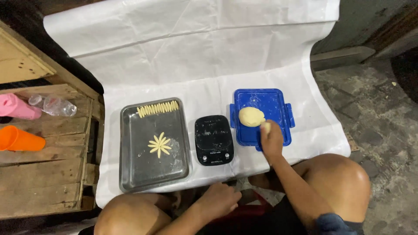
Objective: The person is weighing small portions of dough on a digital scale and arranging them on a metal tray to create a decorative pattern.
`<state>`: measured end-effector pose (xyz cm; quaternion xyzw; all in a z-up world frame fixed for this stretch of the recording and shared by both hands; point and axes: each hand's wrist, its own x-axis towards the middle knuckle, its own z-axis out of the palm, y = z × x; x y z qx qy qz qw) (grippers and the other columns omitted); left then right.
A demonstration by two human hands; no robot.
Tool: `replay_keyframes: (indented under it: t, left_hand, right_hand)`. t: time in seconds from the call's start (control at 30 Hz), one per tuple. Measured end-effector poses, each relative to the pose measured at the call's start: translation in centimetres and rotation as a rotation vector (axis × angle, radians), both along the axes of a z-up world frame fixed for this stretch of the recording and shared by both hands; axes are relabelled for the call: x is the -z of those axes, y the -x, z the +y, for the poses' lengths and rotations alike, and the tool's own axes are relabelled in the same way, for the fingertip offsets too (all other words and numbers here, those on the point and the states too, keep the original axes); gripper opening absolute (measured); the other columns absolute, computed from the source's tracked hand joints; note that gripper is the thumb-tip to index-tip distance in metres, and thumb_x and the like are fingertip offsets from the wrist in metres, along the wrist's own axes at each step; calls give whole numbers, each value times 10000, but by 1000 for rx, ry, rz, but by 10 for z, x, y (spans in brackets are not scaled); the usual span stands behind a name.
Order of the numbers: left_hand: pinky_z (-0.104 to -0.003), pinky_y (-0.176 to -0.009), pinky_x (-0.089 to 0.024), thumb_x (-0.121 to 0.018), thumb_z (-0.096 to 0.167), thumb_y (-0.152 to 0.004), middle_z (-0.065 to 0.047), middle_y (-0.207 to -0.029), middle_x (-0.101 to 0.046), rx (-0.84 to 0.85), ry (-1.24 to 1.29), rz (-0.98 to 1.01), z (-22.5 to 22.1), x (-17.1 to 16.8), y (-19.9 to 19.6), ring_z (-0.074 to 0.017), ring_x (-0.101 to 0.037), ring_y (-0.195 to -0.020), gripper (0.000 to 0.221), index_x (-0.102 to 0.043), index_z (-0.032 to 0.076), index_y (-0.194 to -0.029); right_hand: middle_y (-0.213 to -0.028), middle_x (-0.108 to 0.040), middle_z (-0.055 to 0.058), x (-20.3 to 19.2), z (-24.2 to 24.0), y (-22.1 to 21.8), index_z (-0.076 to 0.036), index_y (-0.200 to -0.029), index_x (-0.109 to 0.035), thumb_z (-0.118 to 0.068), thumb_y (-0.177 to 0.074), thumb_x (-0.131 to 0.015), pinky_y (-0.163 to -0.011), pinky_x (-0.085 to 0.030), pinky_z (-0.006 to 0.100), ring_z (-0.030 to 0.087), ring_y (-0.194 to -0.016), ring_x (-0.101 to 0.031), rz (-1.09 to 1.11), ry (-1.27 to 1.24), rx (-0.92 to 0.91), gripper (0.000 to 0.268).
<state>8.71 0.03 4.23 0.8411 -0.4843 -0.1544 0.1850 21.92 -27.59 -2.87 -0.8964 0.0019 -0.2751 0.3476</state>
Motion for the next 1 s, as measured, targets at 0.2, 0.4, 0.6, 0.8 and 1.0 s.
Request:
replay_keyframes:
  t: [0.2,0.4,0.6,0.8,1.0]
  left_hand:
    - [-361,-782,-521,-490,528,-967,-73,-1138,-739,-663,392,795,-12,-54,-41,-214,-704,-972,547,-638,100,-1273]
    - [-466,-1007,-518,-351,662,-940,-298,-1263,-701,-1449,1353,1885,-70,-73,-42,-410,-672,-1211,786,-611,18,-1310]
    - [-427,-1034,-495,-380,605,-950,-226,-1302,-679,-1418,1317,1691,-75,-61,-24,-343,-644,-1244,706,-591,55,-1339]
    - [-380,-1068,-468,-414,536,-961,-138,-1349,-653,-1323,1256,1425,-65,-53,-21,-263,-611,-1284,621,-567,99,-1375]
    - [-333,-1102,-441,-448,467,-973,-51,-1396,-628,-1217,1202,1172,-56,-44,-18,-182,-579,-1324,553,-544,144,-1412]
  right_hand:
    - [-838,-628,118,-105,54,29,-95,-971,-595,-187,-959,-655,-524,-469,272,181,-677,-582,501,-1238,7,111]
    - [-1175,-787,90,-99,120,125,-94,-1206,-725,-137,-916,-646,-951,-538,327,207,-1088,-735,412,-421,-316,304]
    - [-965,-740,93,-107,132,112,-55,-988,-672,-206,-944,-610,-805,-533,373,249,-922,-711,286,-380,-514,169]
    - [-567,-363,-43,-104,139,98,-147,-593,-358,-169,-1026,-466,-510,-277,318,89,-549,-333,347,-722,-559,447]
    - [-1587,-359,142,-95,138,98,-87,-1371,-489,-349,-1130,-277,-1221,-341,496,306,-1479,-384,129,-280,-500,415]
